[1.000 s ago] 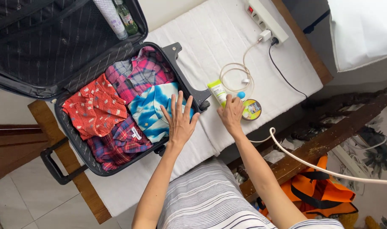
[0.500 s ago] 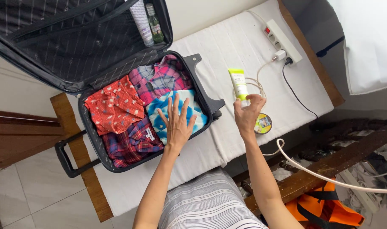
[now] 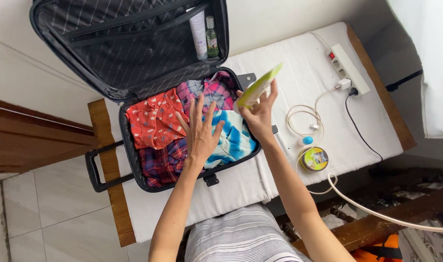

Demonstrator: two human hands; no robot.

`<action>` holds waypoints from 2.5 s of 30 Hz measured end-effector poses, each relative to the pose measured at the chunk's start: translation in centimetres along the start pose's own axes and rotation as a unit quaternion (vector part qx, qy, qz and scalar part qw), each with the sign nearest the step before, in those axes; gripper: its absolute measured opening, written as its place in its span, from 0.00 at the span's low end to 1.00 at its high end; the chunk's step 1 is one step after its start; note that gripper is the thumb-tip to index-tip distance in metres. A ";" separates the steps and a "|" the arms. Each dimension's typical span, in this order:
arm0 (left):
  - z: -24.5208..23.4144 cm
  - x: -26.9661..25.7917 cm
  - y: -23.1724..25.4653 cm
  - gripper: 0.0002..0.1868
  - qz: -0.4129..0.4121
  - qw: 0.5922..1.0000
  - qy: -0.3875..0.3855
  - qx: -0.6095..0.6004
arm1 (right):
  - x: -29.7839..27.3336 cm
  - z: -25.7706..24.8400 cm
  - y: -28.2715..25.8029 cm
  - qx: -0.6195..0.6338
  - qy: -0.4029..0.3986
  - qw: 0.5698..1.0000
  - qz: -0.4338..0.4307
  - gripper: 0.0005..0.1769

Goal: Packing clothes and various toiletries into a suitcase.

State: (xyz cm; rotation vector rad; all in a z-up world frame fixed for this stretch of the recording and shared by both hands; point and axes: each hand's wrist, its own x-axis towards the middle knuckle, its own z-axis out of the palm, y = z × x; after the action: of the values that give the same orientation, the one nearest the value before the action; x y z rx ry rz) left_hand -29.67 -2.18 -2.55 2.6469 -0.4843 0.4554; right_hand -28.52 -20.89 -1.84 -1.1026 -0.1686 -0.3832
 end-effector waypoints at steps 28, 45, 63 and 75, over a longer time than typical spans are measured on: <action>-2.1 19.4 -13.8 0.37 0.009 0.979 0.103 0.173 | 23.0 14.4 9.4 -0.189 -0.053 0.965 -0.176 0.36; -1.3 20.8 -15.0 0.13 -0.001 0.986 0.116 0.118 | 25.8 14.0 9.5 -0.323 -0.133 0.918 -0.188 0.45; -0.8 21.8 -15.7 0.07 -0.011 0.990 0.098 0.098 | 25.7 13.0 11.3 -0.515 -0.138 0.793 -0.295 0.70; -1.0 22.8 -16.2 0.10 0.010 0.998 0.033 0.046 | 25.2 12.4 12.4 -0.536 -0.155 0.797 -0.233 0.40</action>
State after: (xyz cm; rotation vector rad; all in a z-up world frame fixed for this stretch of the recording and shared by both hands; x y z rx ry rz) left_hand -3.24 6.14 1.59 2.7064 -0.4810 0.5828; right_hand 0.18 -10.43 1.43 -2.2736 -0.5665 -0.7831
